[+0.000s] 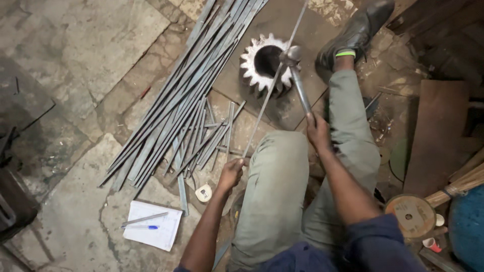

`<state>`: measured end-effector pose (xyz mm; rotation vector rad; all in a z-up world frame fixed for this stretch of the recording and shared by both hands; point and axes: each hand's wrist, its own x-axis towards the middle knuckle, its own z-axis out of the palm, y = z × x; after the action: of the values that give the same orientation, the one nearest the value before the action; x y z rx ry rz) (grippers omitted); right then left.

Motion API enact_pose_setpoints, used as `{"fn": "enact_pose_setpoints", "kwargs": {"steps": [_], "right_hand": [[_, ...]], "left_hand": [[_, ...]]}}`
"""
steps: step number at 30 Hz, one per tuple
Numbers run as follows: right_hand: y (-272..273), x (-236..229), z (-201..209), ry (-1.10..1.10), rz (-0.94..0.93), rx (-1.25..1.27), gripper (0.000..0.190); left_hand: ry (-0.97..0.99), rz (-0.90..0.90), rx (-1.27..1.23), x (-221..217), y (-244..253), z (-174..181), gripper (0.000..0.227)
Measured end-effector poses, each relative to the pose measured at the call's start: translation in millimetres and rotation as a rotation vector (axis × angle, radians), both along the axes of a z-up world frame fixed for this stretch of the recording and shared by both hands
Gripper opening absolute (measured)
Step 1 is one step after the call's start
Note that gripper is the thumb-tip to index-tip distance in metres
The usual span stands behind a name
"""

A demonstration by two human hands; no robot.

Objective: The person sits on the floor and repeatedly hammers thin metal rods against a large gear-shaped metal object. They pick up rods one at a time, strike them with a hammer, and place them back down.

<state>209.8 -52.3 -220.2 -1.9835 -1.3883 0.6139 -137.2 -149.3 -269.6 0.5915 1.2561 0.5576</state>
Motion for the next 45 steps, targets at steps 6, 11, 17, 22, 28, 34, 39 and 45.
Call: {"fn": "enact_pose_setpoints", "kwargs": {"steps": [6,11,17,22,28,34,39,45], "right_hand": [[-27.4,2.6,-38.1,0.072,-0.023,-0.116,0.048],[-42.7,6.0,-40.6,0.083,-0.031,-0.172,0.049],[-46.8,16.6,-65.8,0.097,0.035,-0.169,0.047],[-41.7,13.5,-81.6,-0.087,-0.052,0.040,0.039],[-19.6,-28.9,-41.0,-0.730,-0.445,0.261,0.030],[1.3,-52.2,-10.3,-0.928,-0.681,0.292,0.025],[9.0,-54.6,-2.5,-0.957,-0.744,0.262,0.025],[18.0,-59.4,5.4,-1.013,-0.779,0.334,0.032]], "left_hand": [[-0.055,0.043,0.076,18.2,46.7,23.7,0.031],[-0.280,-0.050,0.072,62.4,134.7,138.5,0.029],[-0.673,0.086,0.086,124.6,150.7,275.3,0.042],[-1.160,0.019,0.189,145.9,119.2,318.0,0.043],[-1.324,0.105,0.137,175.1,119.7,315.7,0.034],[-1.319,0.127,0.135,191.1,124.9,318.8,0.035],[-1.330,0.093,0.134,196.3,129.8,324.1,0.044],[-1.242,0.118,0.127,204.1,135.4,318.7,0.049]]}}
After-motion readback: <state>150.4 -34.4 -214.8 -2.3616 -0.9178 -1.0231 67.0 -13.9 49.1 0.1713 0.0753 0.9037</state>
